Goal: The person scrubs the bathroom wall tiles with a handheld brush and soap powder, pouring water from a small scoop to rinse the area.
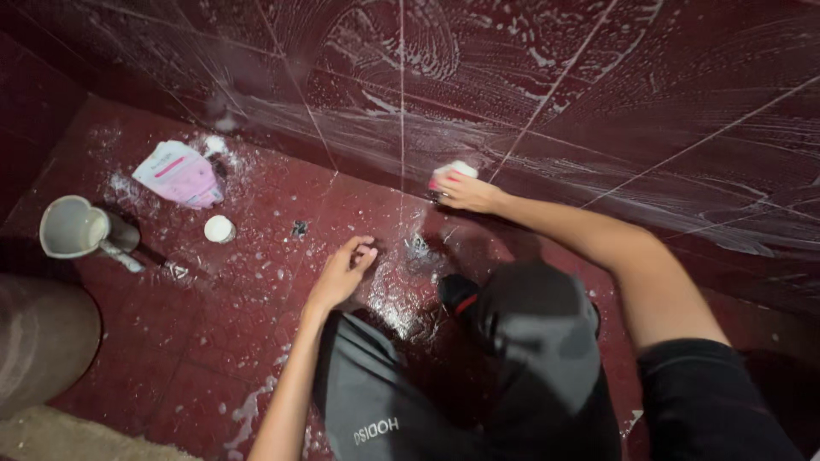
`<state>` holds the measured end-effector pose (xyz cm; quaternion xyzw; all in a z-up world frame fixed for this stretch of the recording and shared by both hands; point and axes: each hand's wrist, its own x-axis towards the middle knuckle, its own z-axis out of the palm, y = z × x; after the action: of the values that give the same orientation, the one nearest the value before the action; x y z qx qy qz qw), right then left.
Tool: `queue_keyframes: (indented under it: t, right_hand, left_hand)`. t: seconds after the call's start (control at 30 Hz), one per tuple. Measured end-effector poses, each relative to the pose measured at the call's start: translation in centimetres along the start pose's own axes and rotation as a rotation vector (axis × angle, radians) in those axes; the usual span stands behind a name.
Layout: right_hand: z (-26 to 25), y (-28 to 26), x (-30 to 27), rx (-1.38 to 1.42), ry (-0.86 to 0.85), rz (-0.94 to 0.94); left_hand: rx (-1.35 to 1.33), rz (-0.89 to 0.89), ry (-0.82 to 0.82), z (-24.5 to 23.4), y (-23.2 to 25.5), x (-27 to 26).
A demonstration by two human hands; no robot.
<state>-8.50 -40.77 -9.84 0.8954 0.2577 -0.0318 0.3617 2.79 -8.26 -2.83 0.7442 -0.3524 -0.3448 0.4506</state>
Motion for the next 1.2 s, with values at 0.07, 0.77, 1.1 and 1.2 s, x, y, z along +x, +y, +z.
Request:
queue_keyframes:
  t: [0.07,0.77,1.1,1.2]
  right_hand:
    - [-3.0,2.7,0.8,-0.049,0.006,-0.031]
    - [0.4,-3.7,-18.2,0.164,0.026,0.061]
    - [9.7,-10.9,-30.3,0.332,-0.2,-0.039]
    - [6.4,-13.6,-43.9,0.368,-0.739,-0.061]
  left_hand:
    - [-0.025,0.013,0.001,-0.1,0.4,0.4]
    - [-0.003,0.184,-0.159,9.3,5.8,2.7]
    - [0.166,0.155,-0.283,15.9,7.8,5.1]
    - [0.184,0.097,-0.357,16.6,7.3,5.4]
